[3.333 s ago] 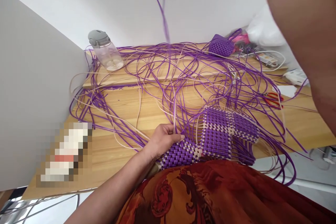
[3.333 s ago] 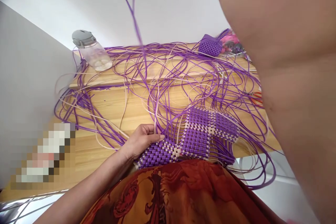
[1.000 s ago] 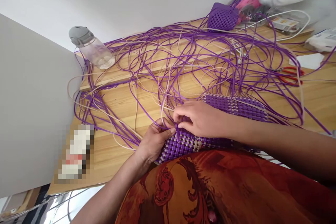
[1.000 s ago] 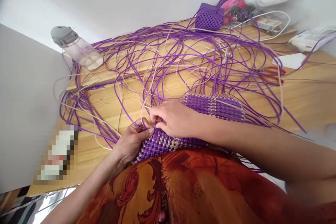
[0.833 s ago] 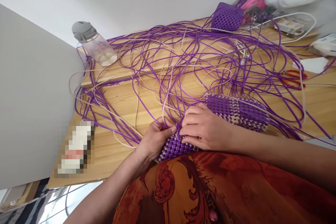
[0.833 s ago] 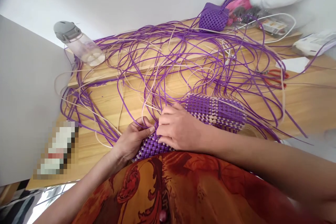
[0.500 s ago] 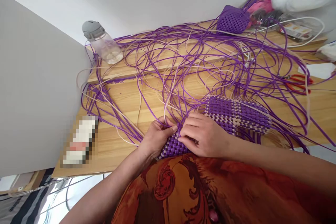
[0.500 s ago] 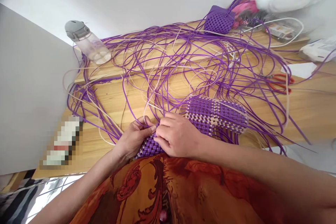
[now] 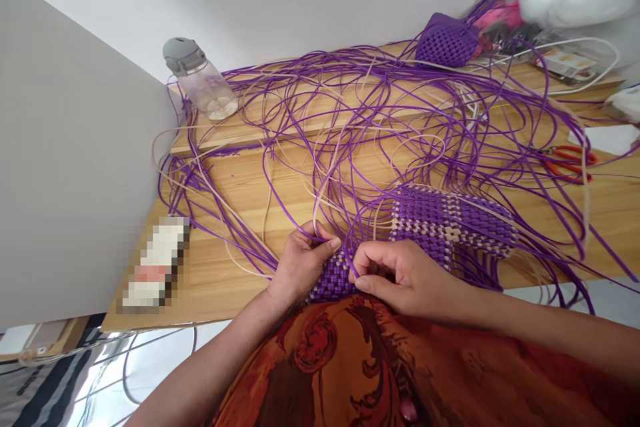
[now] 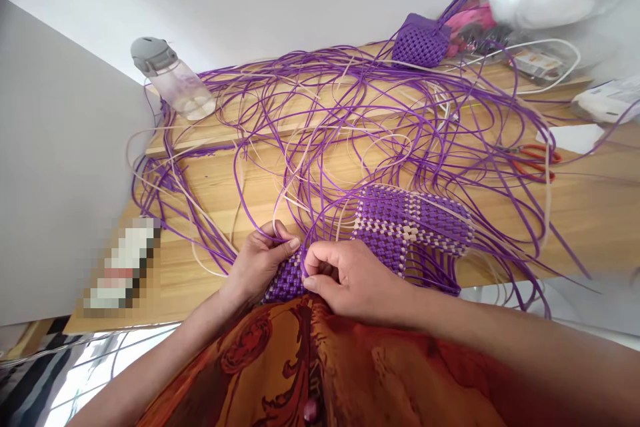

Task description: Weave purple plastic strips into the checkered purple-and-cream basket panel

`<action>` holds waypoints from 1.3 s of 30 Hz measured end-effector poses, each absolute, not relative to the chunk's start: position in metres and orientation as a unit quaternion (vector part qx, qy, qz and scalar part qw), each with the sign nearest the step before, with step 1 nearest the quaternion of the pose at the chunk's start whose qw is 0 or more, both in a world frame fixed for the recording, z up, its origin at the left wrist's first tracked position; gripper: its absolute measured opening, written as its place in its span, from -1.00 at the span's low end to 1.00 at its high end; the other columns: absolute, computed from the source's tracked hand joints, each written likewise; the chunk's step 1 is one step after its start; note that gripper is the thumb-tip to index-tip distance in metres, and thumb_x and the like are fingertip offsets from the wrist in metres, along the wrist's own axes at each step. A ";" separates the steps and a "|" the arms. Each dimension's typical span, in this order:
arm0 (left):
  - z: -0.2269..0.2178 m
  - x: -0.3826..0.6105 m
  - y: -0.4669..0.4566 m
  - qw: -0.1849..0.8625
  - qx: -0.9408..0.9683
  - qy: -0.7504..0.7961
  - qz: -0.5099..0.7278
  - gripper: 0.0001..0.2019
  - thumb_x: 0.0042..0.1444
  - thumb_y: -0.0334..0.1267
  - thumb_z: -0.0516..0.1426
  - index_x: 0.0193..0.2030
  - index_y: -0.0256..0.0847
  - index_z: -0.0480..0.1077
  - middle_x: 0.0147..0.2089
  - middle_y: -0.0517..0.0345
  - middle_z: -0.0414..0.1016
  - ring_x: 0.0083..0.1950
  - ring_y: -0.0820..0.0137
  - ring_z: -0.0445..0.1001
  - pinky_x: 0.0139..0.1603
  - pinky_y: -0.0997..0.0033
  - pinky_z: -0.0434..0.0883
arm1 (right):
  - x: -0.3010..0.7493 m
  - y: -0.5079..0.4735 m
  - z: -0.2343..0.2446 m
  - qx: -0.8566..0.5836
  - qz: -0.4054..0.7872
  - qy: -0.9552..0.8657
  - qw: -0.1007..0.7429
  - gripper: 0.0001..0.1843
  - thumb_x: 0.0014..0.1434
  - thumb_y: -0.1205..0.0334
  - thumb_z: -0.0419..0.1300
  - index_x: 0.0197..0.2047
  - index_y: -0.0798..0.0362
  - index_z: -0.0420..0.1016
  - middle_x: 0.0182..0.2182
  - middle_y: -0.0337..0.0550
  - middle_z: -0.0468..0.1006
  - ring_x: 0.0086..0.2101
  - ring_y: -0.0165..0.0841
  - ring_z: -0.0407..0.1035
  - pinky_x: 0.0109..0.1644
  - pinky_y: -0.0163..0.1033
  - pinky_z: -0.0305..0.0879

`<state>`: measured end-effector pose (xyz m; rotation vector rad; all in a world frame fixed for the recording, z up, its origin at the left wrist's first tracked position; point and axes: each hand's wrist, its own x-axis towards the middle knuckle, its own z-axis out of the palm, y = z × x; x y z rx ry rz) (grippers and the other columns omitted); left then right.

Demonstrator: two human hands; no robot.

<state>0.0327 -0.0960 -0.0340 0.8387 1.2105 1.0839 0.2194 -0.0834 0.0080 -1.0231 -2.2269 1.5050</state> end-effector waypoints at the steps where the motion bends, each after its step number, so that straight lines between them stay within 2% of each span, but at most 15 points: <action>1: -0.034 0.033 -0.096 0.605 0.367 0.525 0.473 -0.79 -0.08 -0.32 0.30 -0.48 -0.24 0.31 -0.55 0.32 0.34 -0.51 0.58 0.23 -0.41 0.56 0.19 | 0.220 -0.085 0.008 -0.358 0.534 -0.756 0.124 -0.88 0.17 0.24 0.10 -0.39 0.08 0.31 -0.54 -0.32 0.34 -0.52 -0.52 0.15 -0.44 -0.38 0.06; 4: -0.031 0.031 -0.096 0.618 0.354 0.524 0.467 -0.81 -0.08 -0.27 0.30 -0.44 -0.24 0.36 -0.53 0.31 0.37 -0.50 0.57 0.25 -0.42 0.56 0.20 | 0.221 -0.087 0.008 -0.369 0.541 -0.745 0.126 -0.86 0.17 0.22 0.11 -0.38 0.09 0.32 -0.52 -0.30 0.36 -0.49 -0.52 0.18 -0.41 -0.38 0.09; 8: -0.026 0.027 -0.094 0.692 0.352 0.500 0.384 -0.75 -0.08 -0.17 0.30 -0.30 -0.28 0.48 -0.45 0.16 0.48 -0.45 0.48 0.37 -0.38 0.50 0.26 | 0.223 -0.089 0.010 -0.369 0.557 -0.732 0.137 -0.86 0.17 0.21 0.11 -0.36 0.10 0.35 -0.49 -0.27 0.38 -0.48 -0.51 0.21 -0.38 -0.38 0.14; 10: -0.025 0.027 -0.093 0.719 0.349 0.481 0.359 -0.74 -0.10 -0.15 0.31 -0.35 -0.31 0.50 -0.45 0.12 0.50 -0.46 0.45 0.38 -0.39 0.47 0.27 | 0.223 -0.089 0.010 -0.377 0.578 -0.707 0.157 -0.84 0.17 0.18 0.13 -0.35 0.10 0.35 -0.47 -0.26 0.41 -0.45 -0.50 0.26 -0.36 -0.39 0.17; 13: -0.027 0.031 -0.092 0.681 0.362 0.501 0.392 -0.80 -0.11 -0.19 0.32 -0.45 -0.30 0.49 -0.51 0.18 0.47 -0.51 0.50 0.34 -0.43 0.50 0.26 | 0.218 -0.087 0.008 -0.394 0.686 -0.593 0.153 -0.74 0.13 0.06 0.18 -0.34 0.11 0.31 -0.42 -0.18 0.50 -0.38 -0.44 0.39 -0.28 -0.35 0.28; 16: -0.030 0.034 -0.095 0.634 0.392 0.524 0.411 -0.84 -0.11 -0.25 0.31 -0.48 -0.30 0.47 -0.53 0.22 0.44 -0.51 0.53 0.30 -0.45 0.53 0.24 | 0.212 -0.085 0.004 -0.393 0.786 -0.466 0.104 -0.56 -0.02 -0.08 0.29 -0.38 0.11 0.24 -0.45 -0.14 0.53 -0.39 -0.41 0.45 -0.24 -0.29 0.34; 18: -0.031 0.034 -0.097 0.627 0.400 0.530 0.406 -0.85 -0.10 -0.26 0.31 -0.50 -0.30 0.47 -0.55 0.23 0.42 -0.52 0.55 0.28 -0.46 0.55 0.22 | 0.208 -0.086 0.001 -0.381 0.808 -0.443 0.078 -0.50 -0.09 -0.10 0.32 -0.41 0.11 0.20 -0.49 -0.18 0.52 -0.43 -0.42 0.45 -0.27 -0.29 0.33; 20: -0.031 0.033 -0.098 0.629 0.397 0.535 0.400 -0.85 -0.10 -0.26 0.31 -0.49 -0.30 0.47 -0.55 0.23 0.41 -0.52 0.55 0.27 -0.46 0.55 0.22 | 0.207 -0.086 0.002 -0.363 0.808 -0.459 0.066 -0.54 -0.06 -0.06 0.31 -0.41 0.10 0.20 -0.50 -0.20 0.51 -0.45 -0.42 0.44 -0.29 -0.30 0.31; 23: -0.029 0.031 -0.096 0.649 0.384 0.524 0.396 -0.86 -0.09 -0.26 0.30 -0.44 -0.29 0.49 -0.51 0.19 0.45 -0.49 0.51 0.31 -0.44 0.53 0.24 | 0.212 -0.080 0.011 -0.355 0.729 -0.582 0.059 -0.71 0.09 0.06 0.21 -0.40 0.11 0.28 -0.49 -0.21 0.51 -0.46 -0.44 0.41 -0.34 -0.34 0.25; 25: -0.028 0.030 -0.094 0.676 0.367 0.505 0.391 -0.85 -0.09 -0.25 0.30 -0.42 -0.30 0.50 -0.50 0.17 0.45 -0.49 0.50 0.33 -0.43 0.51 0.24 | 0.217 -0.071 0.020 -0.374 0.599 -0.703 0.086 -0.78 0.16 0.12 0.13 -0.38 0.11 0.37 -0.51 -0.23 0.49 -0.49 -0.47 0.34 -0.38 -0.36 0.16; 27: -0.025 0.030 -0.092 0.704 0.348 0.487 0.382 -0.83 -0.09 -0.24 0.30 -0.40 -0.30 0.50 -0.50 0.16 0.46 -0.49 0.49 0.34 -0.43 0.50 0.23 | 0.221 -0.060 0.026 -0.393 0.459 -0.785 0.133 -0.82 0.20 0.18 0.08 -0.27 0.09 0.43 -0.55 -0.28 0.45 -0.53 -0.50 0.26 -0.40 -0.37 0.07; 29: -0.022 0.031 -0.091 0.717 0.335 0.480 0.377 -0.82 -0.12 -0.25 0.32 -0.38 -0.31 0.51 -0.49 0.17 0.46 -0.50 0.49 0.34 -0.42 0.50 0.23 | 0.221 -0.050 0.026 -0.393 0.376 -0.824 0.157 -0.82 0.20 0.23 0.07 -0.17 0.07 0.43 -0.57 -0.31 0.43 -0.56 -0.52 0.20 -0.41 -0.37 0.01; 32: -0.019 0.033 -0.091 0.715 0.326 0.489 0.378 -0.80 -0.16 -0.26 0.34 -0.40 -0.32 0.50 -0.50 0.18 0.46 -0.51 0.51 0.33 -0.42 0.50 0.21 | 0.216 -0.039 0.019 -0.365 0.328 -0.859 0.144 -0.86 0.18 0.24 0.10 -0.32 0.09 0.45 -0.59 -0.31 0.39 -0.57 -0.54 0.17 -0.42 -0.36 -0.05; 35: -0.018 0.032 -0.091 0.712 0.324 0.501 0.371 -0.81 -0.17 -0.27 0.34 -0.44 -0.32 0.48 -0.51 0.20 0.46 -0.51 0.52 0.33 -0.40 0.49 0.22 | 0.216 -0.025 0.017 -0.357 0.282 -0.879 0.142 -0.78 0.16 0.22 0.13 -0.49 0.11 0.39 -0.66 -0.32 0.30 -0.60 -0.55 0.11 -0.45 -0.35 -0.11; 39: -0.019 0.029 -0.091 0.704 0.337 0.506 0.365 -0.83 -0.13 -0.27 0.33 -0.48 -0.31 0.46 -0.56 0.23 0.44 -0.55 0.55 0.31 -0.43 0.50 0.21 | 0.235 0.017 0.022 -0.433 0.140 -0.877 0.156 -0.71 0.14 0.13 0.14 -0.54 0.10 0.37 -0.67 -0.30 0.28 -0.60 -0.52 0.09 -0.45 -0.33 -0.15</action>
